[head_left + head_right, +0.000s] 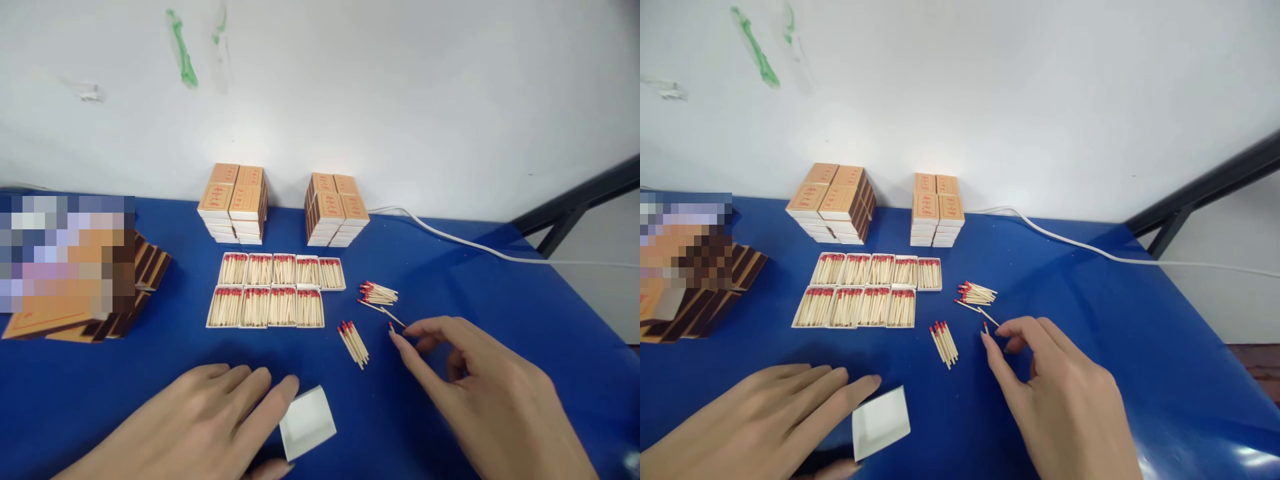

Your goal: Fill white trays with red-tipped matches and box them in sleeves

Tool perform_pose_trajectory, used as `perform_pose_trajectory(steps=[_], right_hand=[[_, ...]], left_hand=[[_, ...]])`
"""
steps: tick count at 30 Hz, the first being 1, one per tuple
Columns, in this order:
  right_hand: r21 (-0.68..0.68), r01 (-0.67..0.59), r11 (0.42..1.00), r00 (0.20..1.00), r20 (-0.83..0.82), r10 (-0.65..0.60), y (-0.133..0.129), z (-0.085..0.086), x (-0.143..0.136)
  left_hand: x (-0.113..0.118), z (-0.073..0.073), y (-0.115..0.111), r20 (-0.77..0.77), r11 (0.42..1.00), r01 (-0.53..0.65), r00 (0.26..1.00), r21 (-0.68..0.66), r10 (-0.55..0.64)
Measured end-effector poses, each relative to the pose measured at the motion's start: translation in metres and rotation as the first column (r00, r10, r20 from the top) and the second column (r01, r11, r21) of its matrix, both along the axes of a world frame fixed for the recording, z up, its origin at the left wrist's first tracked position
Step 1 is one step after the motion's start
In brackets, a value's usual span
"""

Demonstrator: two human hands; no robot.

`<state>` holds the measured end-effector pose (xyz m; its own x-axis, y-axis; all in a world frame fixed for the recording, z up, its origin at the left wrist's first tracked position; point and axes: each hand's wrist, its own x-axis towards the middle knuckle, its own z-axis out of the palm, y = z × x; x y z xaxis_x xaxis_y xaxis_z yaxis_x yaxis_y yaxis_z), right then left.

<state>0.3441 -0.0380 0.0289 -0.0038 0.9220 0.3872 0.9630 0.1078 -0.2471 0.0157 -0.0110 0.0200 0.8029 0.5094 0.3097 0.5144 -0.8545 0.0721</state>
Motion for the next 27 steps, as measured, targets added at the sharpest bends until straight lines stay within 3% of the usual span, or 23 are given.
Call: perform_pose_trajectory(steps=[13, 22, 27], right_hand=[[-0.101, -0.139, 0.985, 0.982, -0.141, 0.124, 0.020, -0.009, -0.020], [-0.205, -0.107, 0.973, 0.957, -0.287, 0.045, 0.016, -0.008, -0.011], [-0.257, -0.137, 0.957, 0.915, -0.404, 0.022, 0.021, -0.004, -0.021]], left_hand=[[-0.011, -0.008, 0.000, -0.016, 1.000, 0.005, 1.000, 0.031, -0.004], [-0.009, -0.006, 0.001, -0.026, 0.999, 0.007, 1.000, 0.043, -0.006], [-0.009, -0.004, 0.001, 0.017, 0.998, -0.006, 1.000, 0.064, 0.005]])
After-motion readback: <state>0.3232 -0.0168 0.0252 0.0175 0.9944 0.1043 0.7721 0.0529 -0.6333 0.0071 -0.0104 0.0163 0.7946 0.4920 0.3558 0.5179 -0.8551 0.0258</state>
